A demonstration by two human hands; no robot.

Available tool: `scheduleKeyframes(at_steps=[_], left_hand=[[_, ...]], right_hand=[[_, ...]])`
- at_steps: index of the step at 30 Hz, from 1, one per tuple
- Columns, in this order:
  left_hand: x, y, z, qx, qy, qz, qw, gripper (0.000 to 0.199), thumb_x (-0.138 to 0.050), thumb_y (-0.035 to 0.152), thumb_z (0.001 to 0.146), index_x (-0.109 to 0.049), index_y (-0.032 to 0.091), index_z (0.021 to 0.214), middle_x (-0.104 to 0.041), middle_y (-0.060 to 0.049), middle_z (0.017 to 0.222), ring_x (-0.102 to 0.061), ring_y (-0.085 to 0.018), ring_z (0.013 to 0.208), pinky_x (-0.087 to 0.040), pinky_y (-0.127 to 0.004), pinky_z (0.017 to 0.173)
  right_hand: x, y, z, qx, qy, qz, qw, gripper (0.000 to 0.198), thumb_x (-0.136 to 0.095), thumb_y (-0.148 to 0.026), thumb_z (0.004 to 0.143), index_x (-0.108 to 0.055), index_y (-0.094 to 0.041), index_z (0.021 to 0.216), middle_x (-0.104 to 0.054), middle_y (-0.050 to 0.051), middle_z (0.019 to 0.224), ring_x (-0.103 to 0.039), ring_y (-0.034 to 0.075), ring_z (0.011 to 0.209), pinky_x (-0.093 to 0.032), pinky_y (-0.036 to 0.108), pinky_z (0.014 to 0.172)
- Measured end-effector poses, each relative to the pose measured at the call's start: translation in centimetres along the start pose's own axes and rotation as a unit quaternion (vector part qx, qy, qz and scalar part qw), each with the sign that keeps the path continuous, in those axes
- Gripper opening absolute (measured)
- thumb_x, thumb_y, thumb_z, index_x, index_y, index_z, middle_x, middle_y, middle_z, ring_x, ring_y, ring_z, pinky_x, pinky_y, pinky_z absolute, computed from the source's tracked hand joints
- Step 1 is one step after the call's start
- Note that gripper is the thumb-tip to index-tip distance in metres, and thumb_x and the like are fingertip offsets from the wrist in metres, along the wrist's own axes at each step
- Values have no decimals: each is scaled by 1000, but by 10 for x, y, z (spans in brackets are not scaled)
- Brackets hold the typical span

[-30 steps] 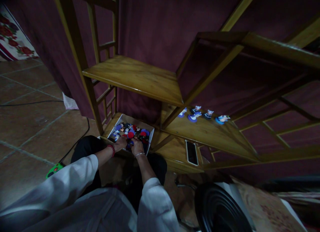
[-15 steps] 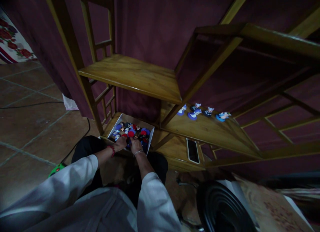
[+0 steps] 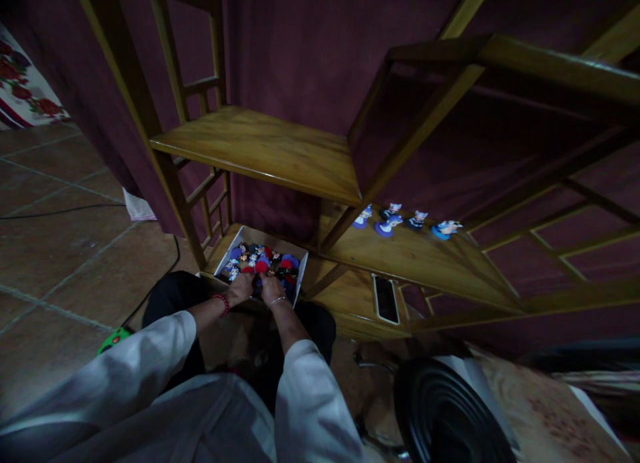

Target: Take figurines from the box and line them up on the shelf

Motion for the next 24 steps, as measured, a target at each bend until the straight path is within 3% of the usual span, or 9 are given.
scheduleKeyframes(at_steps=[7, 24], left_hand=[[4, 2, -4, -10, 26, 30, 999, 29, -38, 4, 78, -55, 10, 100, -62, -14, 98, -59, -20, 93, -45, -28, 80], [3, 2, -1, -16, 24, 64, 998, 27, -40, 7, 78, -59, 9, 97, -63, -15, 96, -59, -21, 93, -46, -27, 79]], right_hand=[[-2, 2, 4, 11, -4, -7, 1000, 33, -48, -5, 73, -54, -14, 104, -59, 13, 110, -54, 20, 103, -40, 27, 86], [-2, 1, 5, 35, -14, 5, 999, 29, -49, -7, 74, -57, -14, 101, -59, 13, 110, -51, 20, 107, -38, 27, 89]])
Point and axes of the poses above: each hand's wrist, its own z-axis towards the middle knuckle, its own x-axis out of the back of the hand, y = z × x, the point moved 6 cm from there along z, towards the middle knuckle
